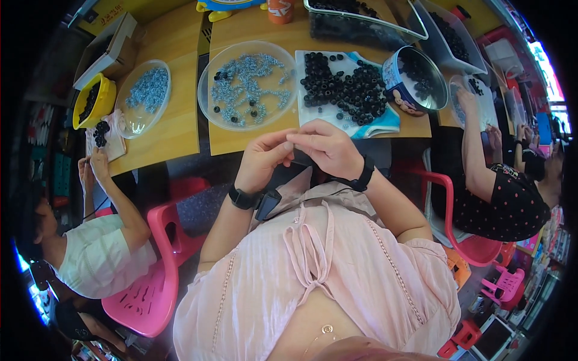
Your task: The person sorts small black and blue plastic components by hand, inspecting them at a workbench.
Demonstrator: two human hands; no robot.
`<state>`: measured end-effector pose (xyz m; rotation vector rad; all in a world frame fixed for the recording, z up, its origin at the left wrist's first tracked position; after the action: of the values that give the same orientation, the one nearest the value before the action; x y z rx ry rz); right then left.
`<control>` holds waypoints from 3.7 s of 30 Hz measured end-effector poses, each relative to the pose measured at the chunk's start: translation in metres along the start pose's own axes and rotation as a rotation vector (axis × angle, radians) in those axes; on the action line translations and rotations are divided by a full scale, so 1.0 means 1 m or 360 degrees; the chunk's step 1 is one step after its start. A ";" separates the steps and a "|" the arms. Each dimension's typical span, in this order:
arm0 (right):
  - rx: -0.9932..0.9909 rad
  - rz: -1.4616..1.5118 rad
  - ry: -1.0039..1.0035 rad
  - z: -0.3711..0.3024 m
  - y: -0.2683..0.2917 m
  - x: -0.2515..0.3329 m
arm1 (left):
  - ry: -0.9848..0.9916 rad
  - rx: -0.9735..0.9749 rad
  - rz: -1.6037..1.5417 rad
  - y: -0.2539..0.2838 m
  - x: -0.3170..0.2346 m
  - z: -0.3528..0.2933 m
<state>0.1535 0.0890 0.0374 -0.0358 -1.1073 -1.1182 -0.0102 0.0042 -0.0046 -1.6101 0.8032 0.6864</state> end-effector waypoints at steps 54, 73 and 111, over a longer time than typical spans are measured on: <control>0.0095 0.1719 -0.1290 0.006 0.016 0.005 | -0.1245 -0.0241 0.1435 -0.055 -0.043 -0.008; -0.0913 0.0254 -0.1079 0.004 0.159 -0.033 | -0.0780 -0.0010 0.1374 -0.040 -0.001 0.031; 0.0898 -0.0287 -0.0213 0.096 0.035 -0.022 | -0.0068 -0.0154 -0.0060 0.003 0.002 0.021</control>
<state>0.1128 0.1717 0.0868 0.4447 -1.5370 -0.9346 -0.0116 0.0244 -0.0112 -1.6876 0.7165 0.7398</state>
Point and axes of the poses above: each hand's wrist, its own z-axis towards the middle knuckle, its own y-axis out of the back of the hand, x = y × z, the point moved 2 cm from there along z, towards the middle knuckle, and after that the axes turned 2 degrees about -y, right-handed, at the moved point
